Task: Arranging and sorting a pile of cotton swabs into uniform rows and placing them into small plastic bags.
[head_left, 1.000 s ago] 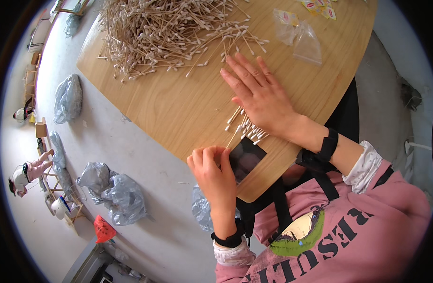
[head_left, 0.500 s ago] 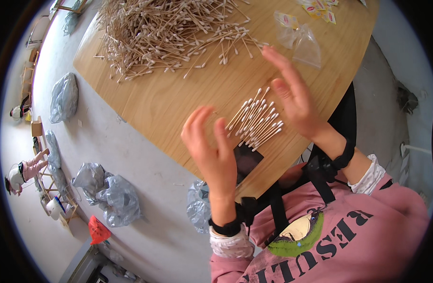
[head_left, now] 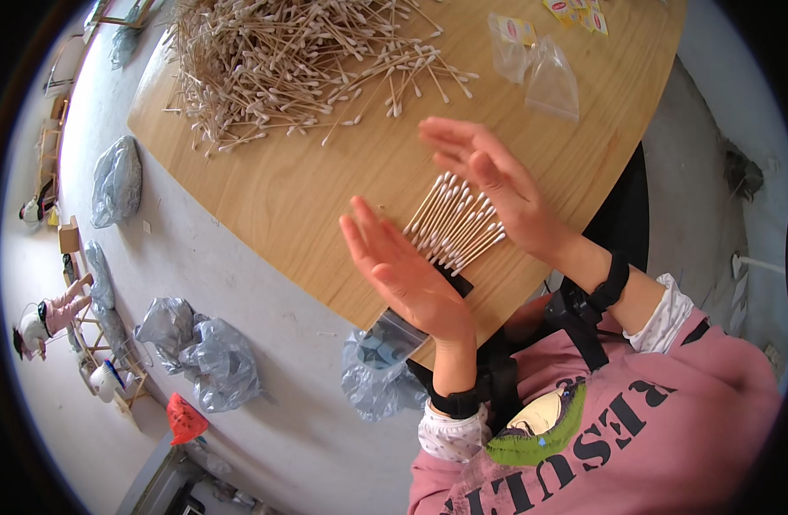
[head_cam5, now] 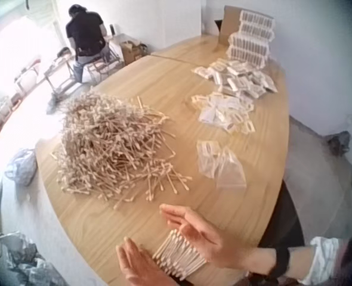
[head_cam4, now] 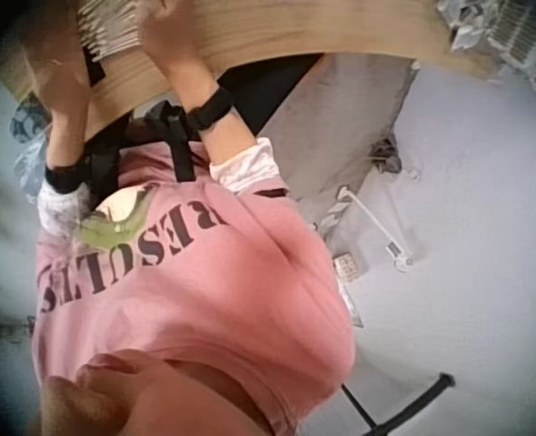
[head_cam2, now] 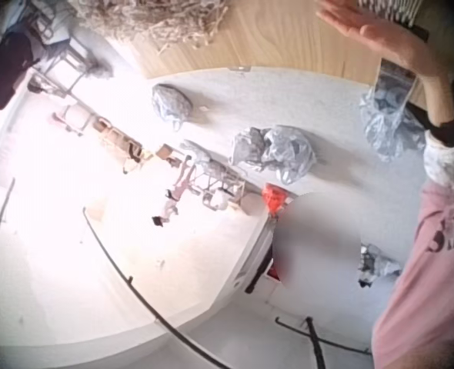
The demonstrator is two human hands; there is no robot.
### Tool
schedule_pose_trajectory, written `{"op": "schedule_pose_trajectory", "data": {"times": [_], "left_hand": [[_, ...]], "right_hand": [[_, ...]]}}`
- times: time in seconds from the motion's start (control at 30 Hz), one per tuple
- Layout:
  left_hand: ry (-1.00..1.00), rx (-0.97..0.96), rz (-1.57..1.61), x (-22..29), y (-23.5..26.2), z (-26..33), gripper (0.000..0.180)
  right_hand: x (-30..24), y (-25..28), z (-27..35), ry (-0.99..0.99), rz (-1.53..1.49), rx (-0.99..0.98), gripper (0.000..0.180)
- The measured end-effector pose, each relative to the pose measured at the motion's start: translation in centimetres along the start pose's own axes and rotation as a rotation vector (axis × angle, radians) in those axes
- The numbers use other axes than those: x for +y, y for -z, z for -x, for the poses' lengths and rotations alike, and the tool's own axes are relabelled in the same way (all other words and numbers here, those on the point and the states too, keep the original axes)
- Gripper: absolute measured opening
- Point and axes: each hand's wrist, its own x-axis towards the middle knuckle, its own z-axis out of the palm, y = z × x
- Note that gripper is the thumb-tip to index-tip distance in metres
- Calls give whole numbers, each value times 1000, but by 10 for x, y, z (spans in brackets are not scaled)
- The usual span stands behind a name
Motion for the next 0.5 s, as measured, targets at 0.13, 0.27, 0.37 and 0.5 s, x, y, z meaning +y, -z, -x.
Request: {"op": "schedule_pose_trajectory", "data": {"times": [0.13, 0.27, 0.37, 0.5], "left_hand": [[1, 43, -31, 4, 11, 4, 68], [-30, 51, -95, 1, 11, 15, 70], [-11, 10, -23, 0, -4, 17, 71], [-42, 53, -84, 1, -1, 20, 71]], "right_hand": [[0, 6, 10, -49, -38, -45, 67], [4, 14, 16, 6, -9, -9, 74], [2, -1, 27, 15, -42, -11, 77], [-1, 15, 28, 25, 34, 52, 81]]}}
